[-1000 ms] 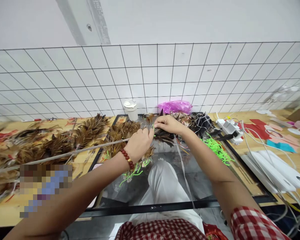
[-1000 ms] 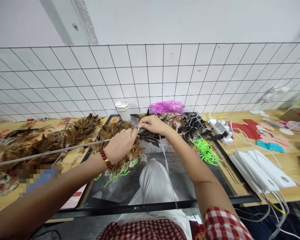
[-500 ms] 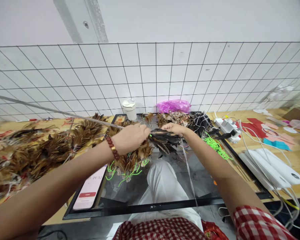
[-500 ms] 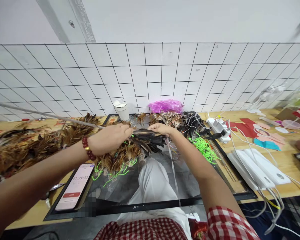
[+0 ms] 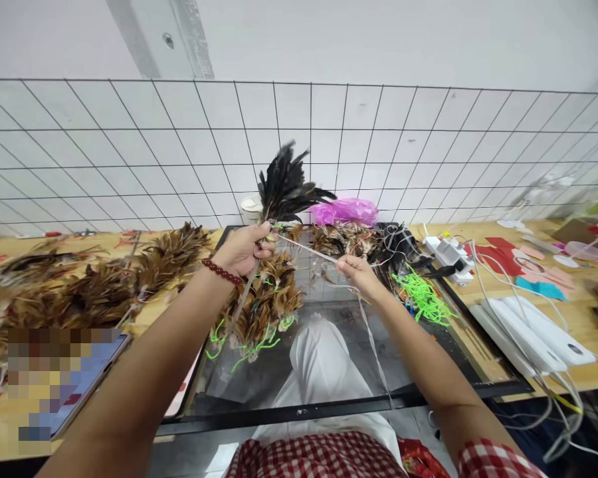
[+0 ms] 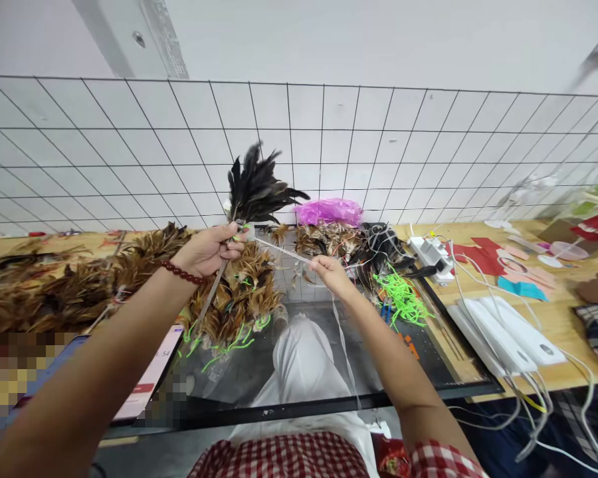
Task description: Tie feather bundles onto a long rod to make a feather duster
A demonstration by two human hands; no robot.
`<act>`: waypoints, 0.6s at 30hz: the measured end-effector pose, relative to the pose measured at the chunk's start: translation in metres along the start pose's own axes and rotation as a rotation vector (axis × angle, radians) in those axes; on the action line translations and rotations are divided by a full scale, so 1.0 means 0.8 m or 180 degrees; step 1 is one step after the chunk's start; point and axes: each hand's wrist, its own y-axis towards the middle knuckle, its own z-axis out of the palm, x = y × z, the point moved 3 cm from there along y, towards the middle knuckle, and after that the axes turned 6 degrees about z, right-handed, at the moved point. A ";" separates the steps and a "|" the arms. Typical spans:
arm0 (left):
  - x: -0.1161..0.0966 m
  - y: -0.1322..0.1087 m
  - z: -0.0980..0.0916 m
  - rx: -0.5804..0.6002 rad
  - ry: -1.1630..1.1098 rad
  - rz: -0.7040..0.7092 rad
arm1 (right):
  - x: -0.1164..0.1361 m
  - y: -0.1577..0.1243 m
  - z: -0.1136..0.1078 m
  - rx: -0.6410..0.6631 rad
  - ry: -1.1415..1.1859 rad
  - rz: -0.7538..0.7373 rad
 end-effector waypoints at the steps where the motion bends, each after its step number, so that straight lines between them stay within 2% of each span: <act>1: 0.009 -0.001 -0.007 -0.0034 -0.0138 -0.0046 | 0.000 -0.003 -0.009 -0.0153 -0.0106 -0.0041; 4: 0.036 -0.009 -0.022 0.0054 -0.0503 -0.0202 | -0.001 -0.009 -0.031 -0.0321 -0.0384 -0.0085; 7: 0.058 -0.023 -0.027 0.0219 -0.0713 -0.0310 | -0.009 -0.022 -0.032 -0.0139 -0.0358 0.0138; 11: 0.073 -0.040 -0.041 0.0174 -0.0466 -0.0166 | -0.032 -0.060 0.002 0.0675 -0.0031 0.0699; 15: 0.087 -0.052 -0.058 0.0141 -0.0246 -0.0369 | -0.053 -0.088 0.033 0.1711 -0.0073 0.1118; 17: 0.097 -0.056 -0.062 0.0050 -0.0340 -0.0417 | -0.054 -0.082 0.038 0.2181 -0.0406 0.1037; 18: 0.101 -0.058 -0.062 -0.0004 -0.0401 -0.0399 | -0.051 -0.073 0.037 0.2208 -0.0659 0.0883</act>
